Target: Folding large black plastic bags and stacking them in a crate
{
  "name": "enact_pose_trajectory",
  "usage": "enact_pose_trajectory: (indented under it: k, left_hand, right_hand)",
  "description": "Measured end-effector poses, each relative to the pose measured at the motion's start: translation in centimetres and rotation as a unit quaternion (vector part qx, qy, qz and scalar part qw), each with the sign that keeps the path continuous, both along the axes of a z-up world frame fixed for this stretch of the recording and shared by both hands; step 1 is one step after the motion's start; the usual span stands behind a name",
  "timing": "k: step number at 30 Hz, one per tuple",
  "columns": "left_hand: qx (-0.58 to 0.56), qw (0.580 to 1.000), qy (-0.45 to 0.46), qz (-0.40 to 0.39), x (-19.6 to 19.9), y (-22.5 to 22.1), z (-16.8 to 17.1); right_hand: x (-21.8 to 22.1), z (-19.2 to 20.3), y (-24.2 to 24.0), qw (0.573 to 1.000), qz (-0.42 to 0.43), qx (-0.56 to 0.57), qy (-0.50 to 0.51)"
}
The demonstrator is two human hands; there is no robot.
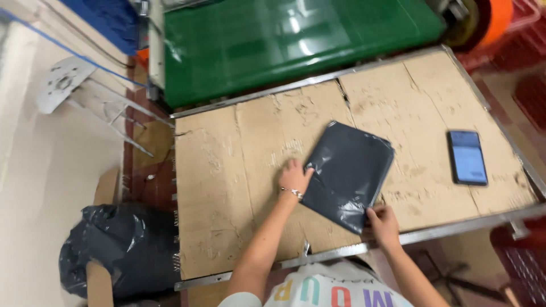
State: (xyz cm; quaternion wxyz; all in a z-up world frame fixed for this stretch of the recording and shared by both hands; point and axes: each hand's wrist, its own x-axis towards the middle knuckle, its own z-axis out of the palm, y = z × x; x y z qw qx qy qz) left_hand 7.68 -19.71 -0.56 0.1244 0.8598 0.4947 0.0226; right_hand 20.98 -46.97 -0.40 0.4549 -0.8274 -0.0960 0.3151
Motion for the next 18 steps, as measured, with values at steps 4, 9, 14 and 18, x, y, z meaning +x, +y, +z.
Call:
enact_pose_trajectory:
  k: [4, 9, 14, 18]
  left_hand:
    - [-0.114, 0.993, -0.015, -0.039, 2.6, 0.4, -3.7]
    - [-0.473, 0.868, -0.007, -0.155, 2.5, 3.3, -2.6]
    - [-0.463, 0.691, -0.53, 0.165, 6.2, 18.1, -8.1]
    - [-0.455, 0.586, -0.619, 0.256, 6.7, 24.8, -2.2]
  right_hand:
    - [1.4, 1.8, -0.2, 0.998, -0.041, 0.028, 0.031]
    - [6.4, 6.1, -1.3, 0.963, -0.071, 0.011, 0.259]
    - [13.1, 7.0, -4.2, 0.991, -0.032, -0.063, 0.112]
    - [18.8, 4.3, -5.1, 0.978, -0.012, -0.207, 0.018]
